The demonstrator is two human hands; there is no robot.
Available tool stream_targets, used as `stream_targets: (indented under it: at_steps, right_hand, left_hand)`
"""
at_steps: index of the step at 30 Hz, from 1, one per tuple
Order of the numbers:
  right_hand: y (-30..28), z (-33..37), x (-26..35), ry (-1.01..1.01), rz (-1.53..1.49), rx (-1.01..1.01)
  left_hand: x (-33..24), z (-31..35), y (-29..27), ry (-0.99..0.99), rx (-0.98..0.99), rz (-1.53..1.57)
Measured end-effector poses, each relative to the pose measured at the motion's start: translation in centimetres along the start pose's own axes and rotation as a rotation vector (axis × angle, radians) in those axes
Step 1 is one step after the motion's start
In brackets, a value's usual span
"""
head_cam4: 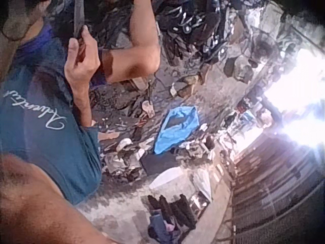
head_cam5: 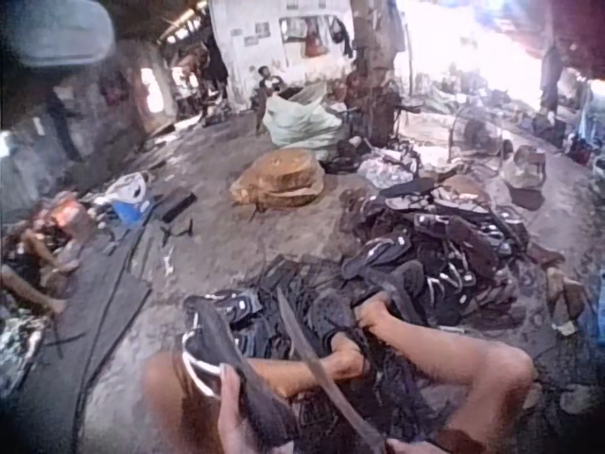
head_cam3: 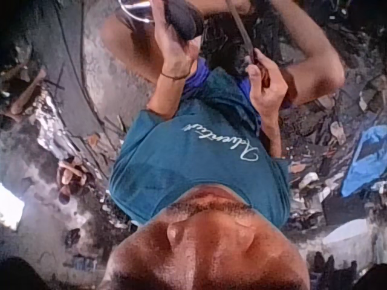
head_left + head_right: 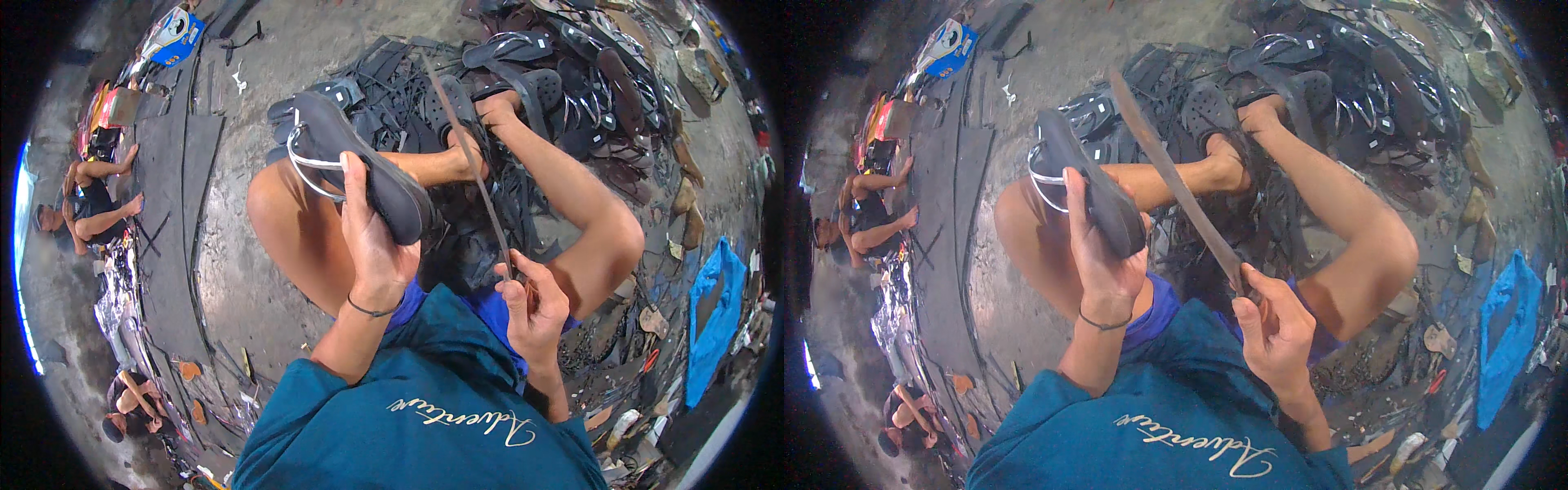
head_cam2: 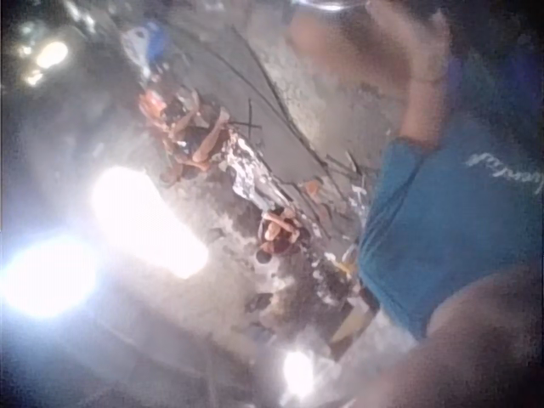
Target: The person sits on the floor and uses a curved knife to cut strips from the soles of flip-flops. They repeatedly pick up flip-flops, slice off rubber strips, and place the cut pieces into a pile on the floor.
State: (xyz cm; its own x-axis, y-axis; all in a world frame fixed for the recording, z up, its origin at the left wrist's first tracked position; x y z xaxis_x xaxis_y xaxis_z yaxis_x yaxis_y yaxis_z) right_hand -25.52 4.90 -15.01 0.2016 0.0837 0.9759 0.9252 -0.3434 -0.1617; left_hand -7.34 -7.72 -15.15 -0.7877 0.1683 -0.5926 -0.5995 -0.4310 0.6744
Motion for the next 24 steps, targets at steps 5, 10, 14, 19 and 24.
stream_targets:
  at_steps: [5, 10, 14, 19, 24]
  right_hand:
    - [0.1, 0.4, -0.2, -0.107, 0.128, -0.014]
    - [1.6, 0.3, -0.8, -0.108, 0.169, -0.039]
    - [2.1, -0.6, -1.0, -0.155, 0.140, -0.098]
    - [1.9, -0.3, -1.0, -0.124, 0.160, -0.033]
    - [1.7, -1.2, -0.5, -0.184, 0.258, -0.025]
  left_hand:
    - [-0.2, -0.8, 2.2, 0.066, -0.042, 0.095]
    - [1.1, -1.6, 3.4, 0.009, 0.094, 0.207]
    - [1.0, -0.6, 4.1, 0.020, 0.124, 0.119]
    - [0.5, -0.7, 3.9, 0.056, 0.151, 0.130]
    - [0.6, -0.4, 3.1, 0.048, 0.132, 0.039]
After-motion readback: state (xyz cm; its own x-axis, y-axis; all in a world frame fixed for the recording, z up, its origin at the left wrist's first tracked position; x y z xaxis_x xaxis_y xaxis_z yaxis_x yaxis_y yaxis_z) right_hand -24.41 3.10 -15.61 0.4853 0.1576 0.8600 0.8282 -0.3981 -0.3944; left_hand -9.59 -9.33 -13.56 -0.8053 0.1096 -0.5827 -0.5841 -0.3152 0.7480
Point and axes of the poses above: each hand's wrist, its own z-axis away from the middle knuckle, its own y-axis out of the palm, x = y × z, the point moved 4 cm from there along -z, towards the middle knuckle, and after that the axes turned 1 degree about -x, right-handed, at the moved point
